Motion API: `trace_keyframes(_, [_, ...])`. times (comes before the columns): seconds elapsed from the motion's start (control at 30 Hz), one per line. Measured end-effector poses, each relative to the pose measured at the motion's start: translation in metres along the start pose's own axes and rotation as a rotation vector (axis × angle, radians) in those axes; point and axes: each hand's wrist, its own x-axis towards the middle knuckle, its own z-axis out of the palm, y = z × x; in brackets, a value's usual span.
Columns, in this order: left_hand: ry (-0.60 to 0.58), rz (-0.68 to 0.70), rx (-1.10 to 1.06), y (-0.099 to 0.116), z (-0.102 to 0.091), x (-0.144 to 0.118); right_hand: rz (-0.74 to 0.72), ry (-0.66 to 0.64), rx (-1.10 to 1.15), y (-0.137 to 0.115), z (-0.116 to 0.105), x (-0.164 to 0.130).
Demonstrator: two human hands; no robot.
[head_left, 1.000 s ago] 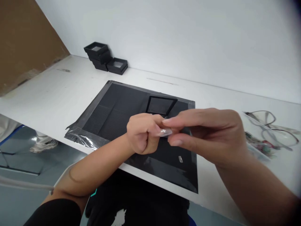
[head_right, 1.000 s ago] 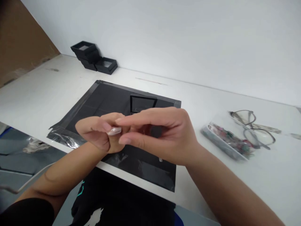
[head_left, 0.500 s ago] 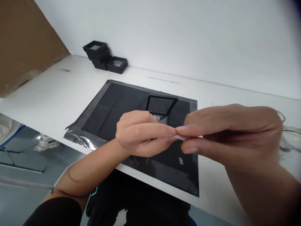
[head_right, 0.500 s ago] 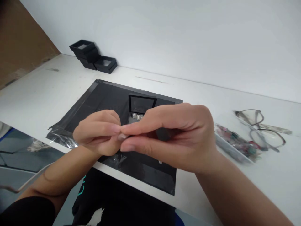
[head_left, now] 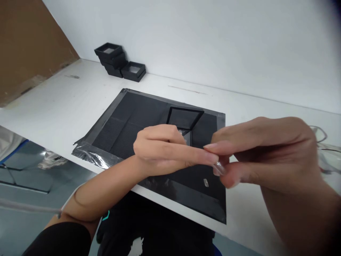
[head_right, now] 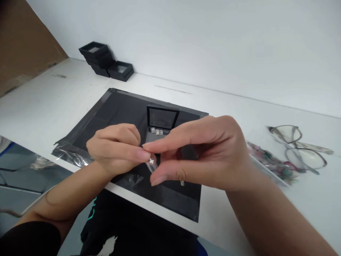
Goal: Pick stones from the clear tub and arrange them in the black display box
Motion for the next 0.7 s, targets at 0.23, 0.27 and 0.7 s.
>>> trace_keyframes(0.23, [-0.015,0.193,0.049,-0.009,-0.003,0.005,-0.052,0.106,-0.243,-0.015,0.009,0.002])
trace_keyframes(0.27, [-0.002,0.216,0.062,-0.009,-0.002,0.005,-0.049,0.109,-0.278,-0.017,0.010,0.001])
trace_keyframes(0.7, [0.087,0.163,0.295,-0.013,0.004,-0.006,-0.071,0.196,-0.493,-0.001,0.010,-0.006])
